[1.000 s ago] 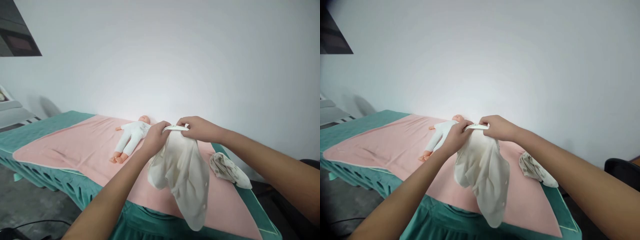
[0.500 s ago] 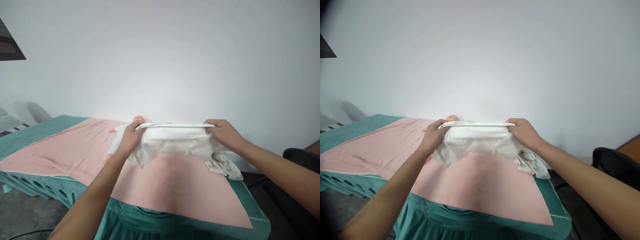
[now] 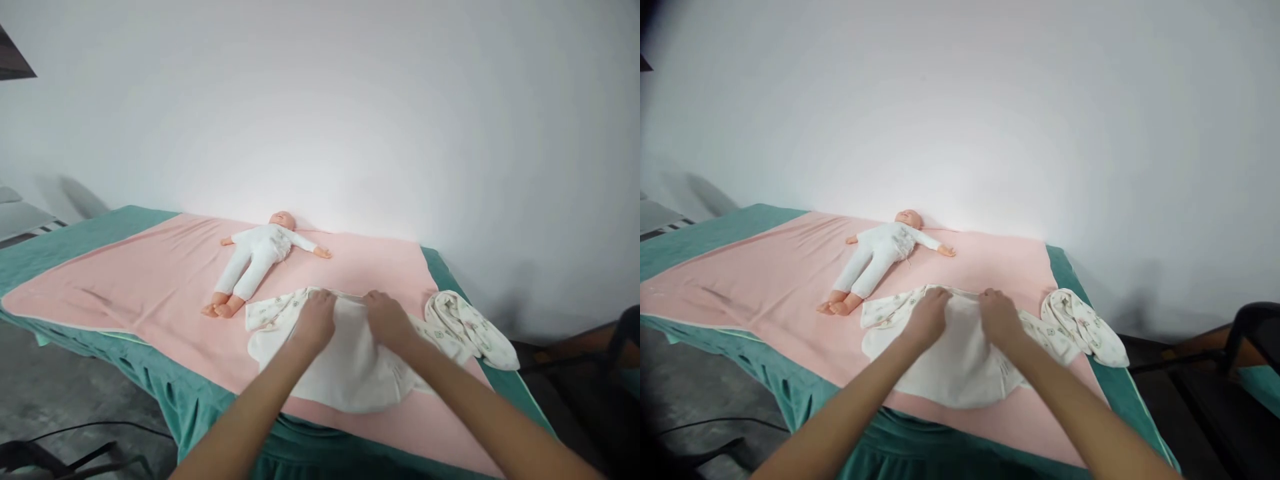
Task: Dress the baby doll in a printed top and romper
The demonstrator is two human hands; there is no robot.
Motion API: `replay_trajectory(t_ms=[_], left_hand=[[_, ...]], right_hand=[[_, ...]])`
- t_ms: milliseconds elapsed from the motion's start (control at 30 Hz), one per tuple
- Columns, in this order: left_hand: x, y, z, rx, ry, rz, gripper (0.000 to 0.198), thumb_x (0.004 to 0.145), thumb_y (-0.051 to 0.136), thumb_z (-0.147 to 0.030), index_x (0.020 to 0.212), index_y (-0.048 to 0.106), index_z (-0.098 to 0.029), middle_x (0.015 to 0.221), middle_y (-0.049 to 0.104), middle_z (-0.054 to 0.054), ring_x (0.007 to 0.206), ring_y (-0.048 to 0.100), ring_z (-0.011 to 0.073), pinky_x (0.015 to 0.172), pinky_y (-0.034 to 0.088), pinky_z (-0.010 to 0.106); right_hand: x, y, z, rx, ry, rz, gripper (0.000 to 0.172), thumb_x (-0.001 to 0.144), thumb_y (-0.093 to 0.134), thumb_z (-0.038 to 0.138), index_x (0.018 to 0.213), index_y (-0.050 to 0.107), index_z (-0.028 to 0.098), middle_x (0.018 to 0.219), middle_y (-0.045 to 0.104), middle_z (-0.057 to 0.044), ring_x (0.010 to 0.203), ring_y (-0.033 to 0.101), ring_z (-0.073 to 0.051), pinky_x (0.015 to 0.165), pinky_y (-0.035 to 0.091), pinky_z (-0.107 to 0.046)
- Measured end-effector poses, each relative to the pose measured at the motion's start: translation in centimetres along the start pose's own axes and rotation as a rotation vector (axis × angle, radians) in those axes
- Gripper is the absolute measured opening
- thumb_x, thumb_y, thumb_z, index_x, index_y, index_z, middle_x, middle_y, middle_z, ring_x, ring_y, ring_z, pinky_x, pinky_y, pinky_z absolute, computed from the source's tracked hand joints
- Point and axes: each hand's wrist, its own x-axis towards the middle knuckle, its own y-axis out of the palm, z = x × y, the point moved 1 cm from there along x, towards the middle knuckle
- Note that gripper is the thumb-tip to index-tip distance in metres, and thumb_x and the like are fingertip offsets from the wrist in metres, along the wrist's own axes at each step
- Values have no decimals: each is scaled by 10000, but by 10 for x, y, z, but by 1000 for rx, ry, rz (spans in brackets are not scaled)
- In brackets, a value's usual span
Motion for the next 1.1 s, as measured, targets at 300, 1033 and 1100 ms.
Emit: replay_trajectory(t_ms=[300, 1033, 1100], left_hand=[[6, 62, 20, -57, -150, -137, 448, 917, 388, -230, 1349, 430, -121, 1402, 458, 150, 1365, 339, 272, 1104, 339, 428], [134, 61, 55, -90, -151, -76, 494, 960, 315, -376, 1412, 366, -182, 1482, 400, 123, 1428, 251, 276, 1174, 192, 464], [144, 69, 58, -74, -162, -87, 482, 960, 320, -384, 1390, 395, -180, 1483, 398, 129, 1426, 258, 276, 1174, 186, 472]], right_hand=[[9, 63, 37, -108, 314, -289, 306, 857, 417, 200, 1066, 588, 57, 1123, 587, -229, 1100, 505, -323, 974, 340, -425], [135, 76, -56, -129, 168, -495, 573, 952, 276, 368, 1333, 395, -43, 1338, 446, -285, 1326, 321, -356, 1089, 256, -501], [144, 75, -60, -114, 184, -502, 570, 952, 278, 353, 1334, 386, -56, 1344, 432, -293, 1326, 322, -350, 1096, 252, -490]])
